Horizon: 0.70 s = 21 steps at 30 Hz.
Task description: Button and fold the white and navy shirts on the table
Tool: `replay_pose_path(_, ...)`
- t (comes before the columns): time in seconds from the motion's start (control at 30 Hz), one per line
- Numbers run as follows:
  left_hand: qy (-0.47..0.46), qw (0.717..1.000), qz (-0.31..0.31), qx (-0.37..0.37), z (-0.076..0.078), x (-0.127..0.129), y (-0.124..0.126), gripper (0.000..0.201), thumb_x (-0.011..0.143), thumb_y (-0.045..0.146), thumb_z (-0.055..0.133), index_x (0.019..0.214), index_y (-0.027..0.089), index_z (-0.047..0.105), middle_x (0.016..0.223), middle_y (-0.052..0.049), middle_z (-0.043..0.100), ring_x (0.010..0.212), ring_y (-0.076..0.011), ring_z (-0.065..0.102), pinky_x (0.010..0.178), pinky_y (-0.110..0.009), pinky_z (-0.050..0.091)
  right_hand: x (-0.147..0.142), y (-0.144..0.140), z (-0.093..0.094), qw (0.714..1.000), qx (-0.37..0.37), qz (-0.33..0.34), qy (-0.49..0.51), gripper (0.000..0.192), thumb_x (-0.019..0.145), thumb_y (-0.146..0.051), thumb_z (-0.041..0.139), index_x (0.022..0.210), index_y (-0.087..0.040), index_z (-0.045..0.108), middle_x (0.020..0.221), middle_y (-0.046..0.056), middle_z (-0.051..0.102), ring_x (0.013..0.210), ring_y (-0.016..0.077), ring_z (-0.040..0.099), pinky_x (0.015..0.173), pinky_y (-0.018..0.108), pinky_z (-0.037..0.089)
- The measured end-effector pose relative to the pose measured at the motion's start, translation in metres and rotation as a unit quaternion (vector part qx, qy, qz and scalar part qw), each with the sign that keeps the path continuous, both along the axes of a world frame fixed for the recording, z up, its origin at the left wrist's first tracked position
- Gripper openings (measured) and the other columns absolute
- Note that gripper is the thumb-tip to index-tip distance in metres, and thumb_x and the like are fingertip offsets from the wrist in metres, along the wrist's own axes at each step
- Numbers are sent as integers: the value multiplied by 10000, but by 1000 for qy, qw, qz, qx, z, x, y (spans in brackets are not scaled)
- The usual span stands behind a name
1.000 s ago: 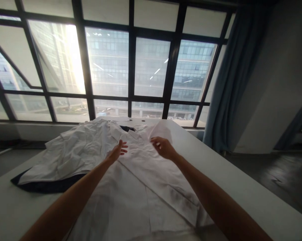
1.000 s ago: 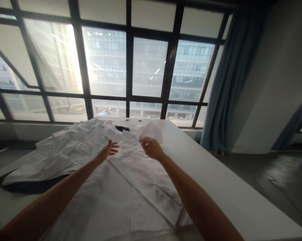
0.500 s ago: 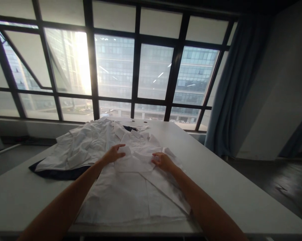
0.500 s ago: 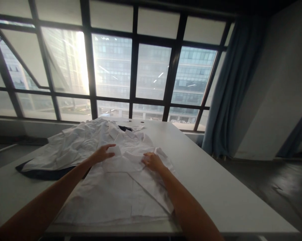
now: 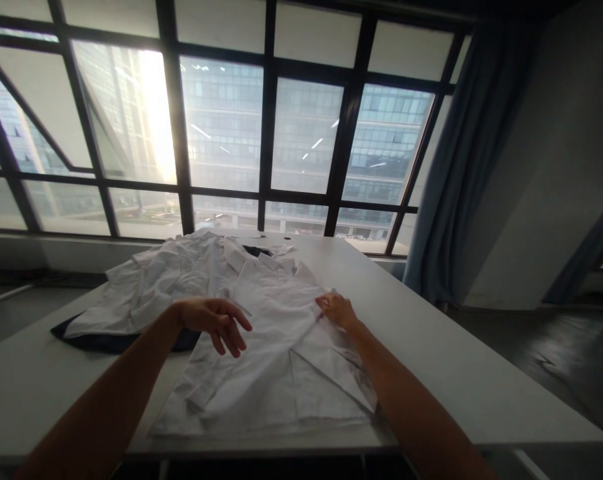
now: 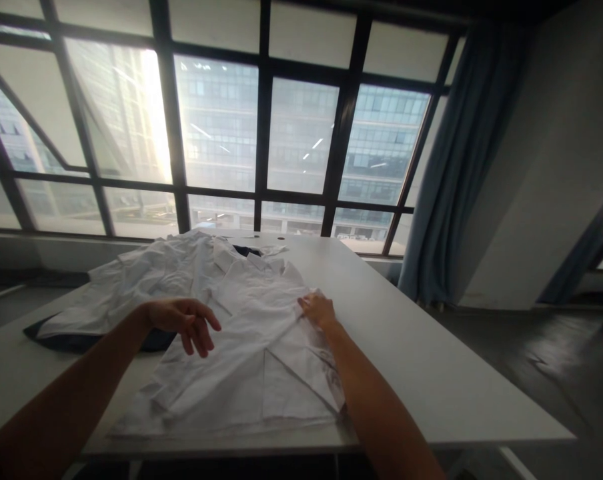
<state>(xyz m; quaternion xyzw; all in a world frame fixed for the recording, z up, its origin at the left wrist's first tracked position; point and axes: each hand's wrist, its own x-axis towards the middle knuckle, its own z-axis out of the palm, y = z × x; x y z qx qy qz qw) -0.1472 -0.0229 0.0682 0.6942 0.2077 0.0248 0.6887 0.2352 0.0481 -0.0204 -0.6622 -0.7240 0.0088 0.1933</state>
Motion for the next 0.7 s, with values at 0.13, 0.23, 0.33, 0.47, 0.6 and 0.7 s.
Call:
replay_pose_path(0.13,118,973,96,171,-17,19,10,532,743,598,676,1046,161,674,912,-98,727,786,-233,688,633,-301,538,10,3,1,996,34,-76,-22,377,935,-405,472,1206,-197,631,1287,90,579,1160,247,526,964,361,395)
replay_pose_path(0.23,153,899,169,373,-33,37,16,476,751,582,659,954,155,718,849,-87,717,755,-215,662,681,-306,524,17,12,2,993,34,-110,-27,440,926,-391,467,1315,-206,556,1381,97,500,1203,260,489,968,364,400)
replay_pose_path(0.33,102,844,190,491,-47,52,17,492,800,591,597,1081,205,713,1069,-100,700,976,-246,639,888,-352,490,26,28,5,993,14,-116,-18,464,926,-380,463,1346,-196,531,1346,115,536,1180,266,519,948,358,418)
replay_pose_path(0.47,129,832,136,522,-61,55,16,642,772,648,602,1285,262,608,1392,-95,536,1327,-280,429,1111,-407,314,40,46,9,994,-35,-107,3,304,884,-323,526,1114,-188,671,1105,97,678,1021,229,618,845,300,459)
replay_pose_path(0.6,184,837,89,508,-63,50,18,733,738,694,602,1339,277,559,1489,-91,422,1389,-299,344,1138,-428,260,48,54,14,978,-57,-200,-24,410,826,-390,606,1118,-107,658,1133,192,645,1056,305,603,845,369,462)
replay_pose_path(0.7,166,830,101,522,-59,55,28,677,762,682,588,1291,260,605,1426,-100,502,1331,-295,431,1106,-406,315,39,63,19,979,-12,-188,-80,400,855,-302,554,1189,-94,623,1231,223,586,1141,338,548,932,434,412)
